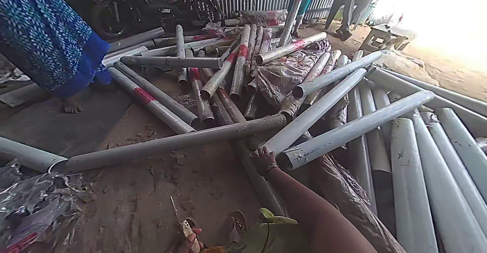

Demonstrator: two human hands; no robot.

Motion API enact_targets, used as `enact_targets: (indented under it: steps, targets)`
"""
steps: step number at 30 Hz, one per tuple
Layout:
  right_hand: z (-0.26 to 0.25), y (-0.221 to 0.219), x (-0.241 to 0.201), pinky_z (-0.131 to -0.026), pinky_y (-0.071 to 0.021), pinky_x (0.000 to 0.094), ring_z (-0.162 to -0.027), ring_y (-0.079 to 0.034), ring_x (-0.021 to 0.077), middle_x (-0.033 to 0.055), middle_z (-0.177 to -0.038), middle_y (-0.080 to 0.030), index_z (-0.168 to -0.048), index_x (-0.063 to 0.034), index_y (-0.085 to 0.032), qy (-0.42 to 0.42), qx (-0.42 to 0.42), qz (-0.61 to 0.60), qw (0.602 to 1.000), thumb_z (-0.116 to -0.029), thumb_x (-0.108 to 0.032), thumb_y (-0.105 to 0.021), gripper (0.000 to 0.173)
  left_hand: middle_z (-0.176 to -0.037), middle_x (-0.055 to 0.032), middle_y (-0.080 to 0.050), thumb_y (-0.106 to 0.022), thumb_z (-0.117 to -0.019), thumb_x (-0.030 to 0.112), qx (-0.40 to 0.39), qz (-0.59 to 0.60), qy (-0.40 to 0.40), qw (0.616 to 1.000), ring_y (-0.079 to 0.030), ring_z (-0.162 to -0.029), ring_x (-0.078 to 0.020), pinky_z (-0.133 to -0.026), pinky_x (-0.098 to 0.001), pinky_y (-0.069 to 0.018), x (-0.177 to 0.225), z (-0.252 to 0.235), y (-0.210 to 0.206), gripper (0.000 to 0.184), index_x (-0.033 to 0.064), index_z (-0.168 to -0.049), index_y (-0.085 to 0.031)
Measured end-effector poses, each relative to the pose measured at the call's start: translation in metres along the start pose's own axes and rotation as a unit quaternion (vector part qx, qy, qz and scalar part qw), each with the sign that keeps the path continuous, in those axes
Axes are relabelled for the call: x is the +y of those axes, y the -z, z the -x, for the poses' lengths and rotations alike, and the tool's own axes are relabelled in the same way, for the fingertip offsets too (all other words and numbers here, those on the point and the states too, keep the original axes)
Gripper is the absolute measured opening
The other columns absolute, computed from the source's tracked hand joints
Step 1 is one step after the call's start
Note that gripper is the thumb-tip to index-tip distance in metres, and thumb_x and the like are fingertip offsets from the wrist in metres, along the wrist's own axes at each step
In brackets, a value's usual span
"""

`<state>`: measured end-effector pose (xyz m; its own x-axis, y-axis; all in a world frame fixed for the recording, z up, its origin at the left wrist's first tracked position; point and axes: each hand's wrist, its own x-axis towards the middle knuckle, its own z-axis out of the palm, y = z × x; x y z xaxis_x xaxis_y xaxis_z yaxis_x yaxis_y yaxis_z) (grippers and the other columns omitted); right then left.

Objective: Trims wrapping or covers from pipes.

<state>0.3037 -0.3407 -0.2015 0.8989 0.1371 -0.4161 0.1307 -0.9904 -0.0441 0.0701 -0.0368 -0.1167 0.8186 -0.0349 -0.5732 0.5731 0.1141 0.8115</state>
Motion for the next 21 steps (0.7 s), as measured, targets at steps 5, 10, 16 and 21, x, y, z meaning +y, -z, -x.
enact_targets:
  steps: [5,10,16,21]
  targets:
    - [0.049,-0.003,0.019,-0.103,-0.0365,0.0754,-0.152,-0.021,0.0512,0.0225,-0.164,-0.031,-0.157,-0.0189,-0.041,0.005,-0.007,0.028,1.000,-0.0950,-0.007,-0.063,0.067,-0.088,-0.0003,-0.070,-0.038,-0.1088,0.012,0.007,0.015,-0.002,1.000,-0.071,-0.077,-0.0104,-0.076,-0.0270,-0.0606,0.006,0.009,0.000,0.023,0.0032,-0.121,-0.057]
    - [0.101,-0.034,0.046,-0.110,-0.0329,0.0690,-0.152,-0.022,0.0493,0.0246,-0.165,-0.028,-0.158,-0.0163,-0.040,-0.016,-0.020,0.028,0.999,-0.1000,-0.011,-0.057,0.061,-0.087,-0.0019,-0.069,-0.039,-0.1090,0.011,0.019,0.036,-0.006,0.999,-0.070,-0.074,-0.0107,-0.074,-0.0261,-0.0601,0.010,0.014,0.009,0.023,0.0020,-0.120,-0.057]
    - [0.126,-0.076,0.068,-0.117,-0.0256,0.0634,-0.154,-0.023,0.0432,0.0194,-0.165,-0.031,-0.157,-0.0197,-0.043,-0.045,0.050,0.030,0.997,-0.0967,-0.012,-0.058,0.063,-0.088,-0.0017,-0.069,-0.039,-0.1073,0.012,0.003,0.040,-0.025,0.999,-0.070,-0.074,-0.0106,-0.073,-0.0255,-0.0602,0.008,0.015,0.015,0.024,0.0024,-0.122,-0.056]
    - [0.117,-0.069,0.067,-0.120,-0.0188,0.0653,-0.155,-0.020,0.0415,0.0178,-0.166,-0.030,-0.158,-0.0219,-0.042,-0.021,0.042,0.030,0.998,-0.0945,-0.012,-0.060,0.067,-0.088,-0.0014,-0.070,-0.043,-0.1041,0.014,0.001,0.037,-0.038,0.999,-0.070,-0.074,-0.0105,-0.074,-0.0252,-0.0601,0.007,0.018,0.011,0.025,0.0032,-0.121,-0.057]
